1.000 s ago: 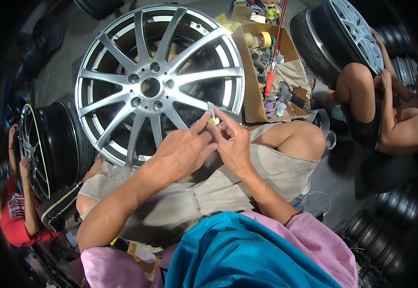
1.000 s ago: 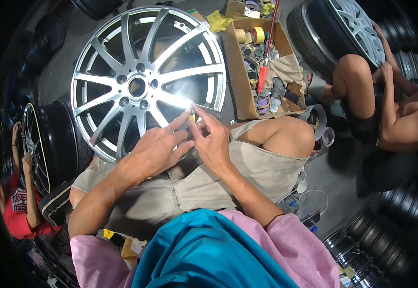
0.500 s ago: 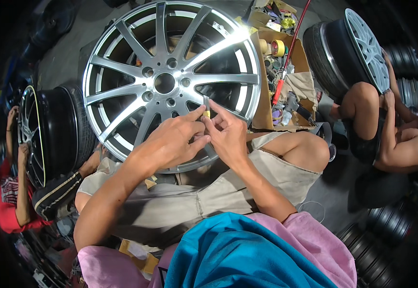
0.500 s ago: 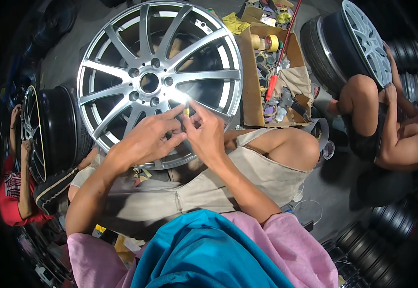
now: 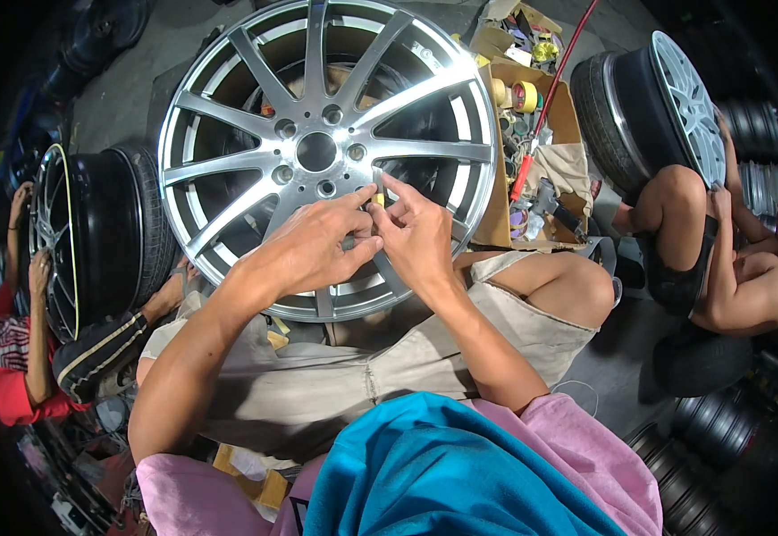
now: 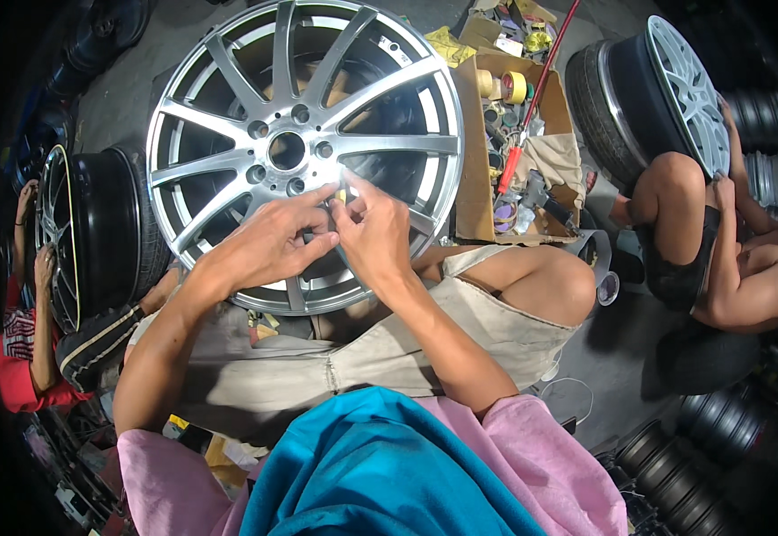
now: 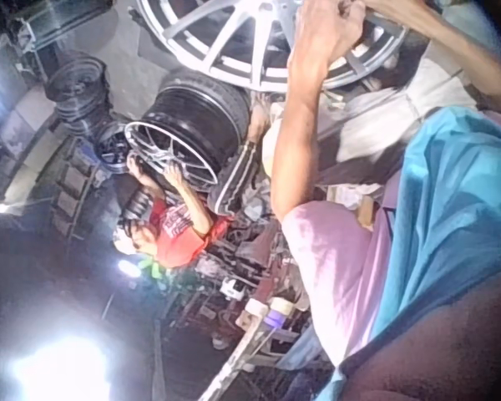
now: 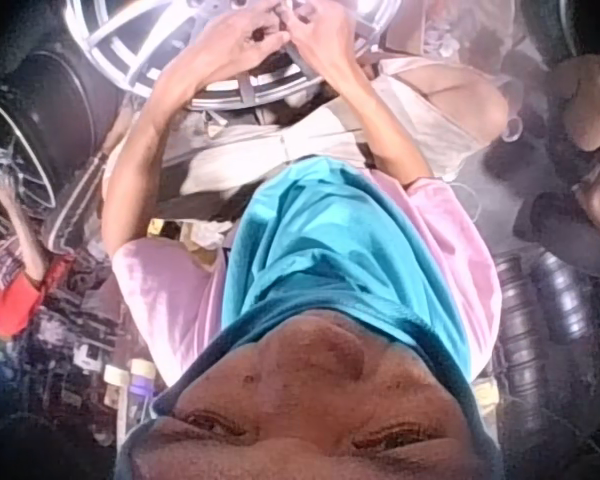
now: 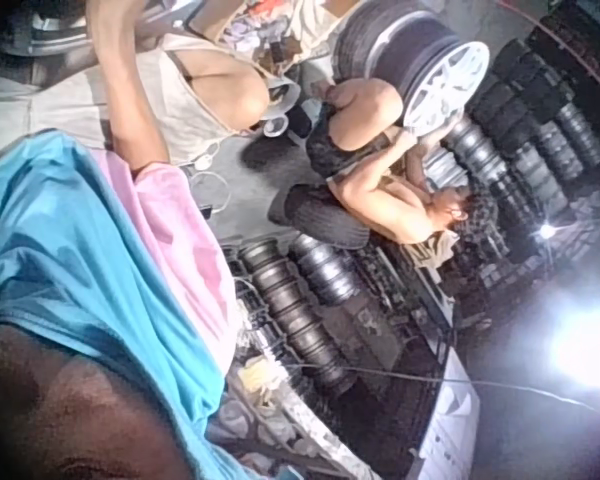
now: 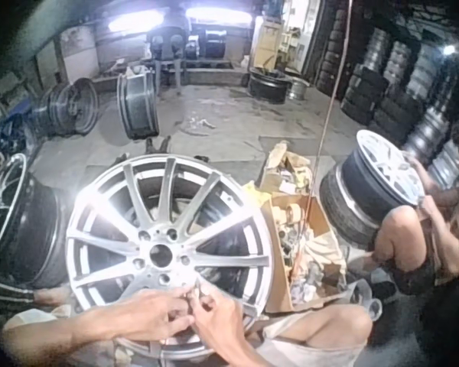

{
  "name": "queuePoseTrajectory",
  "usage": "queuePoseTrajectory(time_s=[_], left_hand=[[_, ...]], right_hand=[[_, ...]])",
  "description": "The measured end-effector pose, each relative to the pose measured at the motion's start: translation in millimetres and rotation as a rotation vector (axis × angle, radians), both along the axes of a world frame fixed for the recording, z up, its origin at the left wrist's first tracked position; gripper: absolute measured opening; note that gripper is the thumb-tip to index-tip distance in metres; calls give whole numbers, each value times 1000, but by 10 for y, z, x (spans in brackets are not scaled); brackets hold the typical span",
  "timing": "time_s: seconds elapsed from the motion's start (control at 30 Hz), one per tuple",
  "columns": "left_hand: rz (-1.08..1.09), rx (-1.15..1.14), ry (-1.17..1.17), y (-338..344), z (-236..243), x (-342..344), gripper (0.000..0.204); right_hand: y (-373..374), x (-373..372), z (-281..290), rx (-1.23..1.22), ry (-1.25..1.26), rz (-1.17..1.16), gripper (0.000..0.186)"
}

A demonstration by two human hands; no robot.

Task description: The person holds and rotates a car wheel rim while applying masking tape and trimming it along the hub and spokes with a small blade.

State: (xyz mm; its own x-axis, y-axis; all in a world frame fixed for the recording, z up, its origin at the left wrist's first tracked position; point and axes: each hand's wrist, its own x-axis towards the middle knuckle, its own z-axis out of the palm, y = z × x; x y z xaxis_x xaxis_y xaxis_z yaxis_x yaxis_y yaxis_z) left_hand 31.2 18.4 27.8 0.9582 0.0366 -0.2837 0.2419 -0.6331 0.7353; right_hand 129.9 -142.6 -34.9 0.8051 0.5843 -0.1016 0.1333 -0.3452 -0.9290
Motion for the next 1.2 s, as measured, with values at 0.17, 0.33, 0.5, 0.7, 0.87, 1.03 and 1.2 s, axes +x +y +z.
queuePoseTrajectory(time_s=[0.17, 0.33, 0.5, 0.7, 0.87, 1.03, 1.2], left_hand=[[-80, 68, -127, -46, -121, -35, 28], [-25, 23, -51, 6, -45, 9, 31], [-21, 34, -51, -43, -4, 43, 36], [-85, 99, -99, -75, -121, 28, 40], [-33, 165, -60, -112, -101, 88, 40], [35, 140, -42, -200, -116, 263, 36], [139, 79, -44, -482, -236, 333, 32]], right_hand=[[-83, -37, 22, 9, 12, -35, 47], [-1, 60, -43, -20, -40, 37, 45], [-150, 322, -32, 55, -21, 23, 38], [-235, 621, 203, -70, -360, 249, 29], [-248, 717, 206, -40, -288, 225, 22], [-628, 1010, 177, 148, 1, -11, 18], [-816, 1040, 130, 128, 142, -69, 13]])
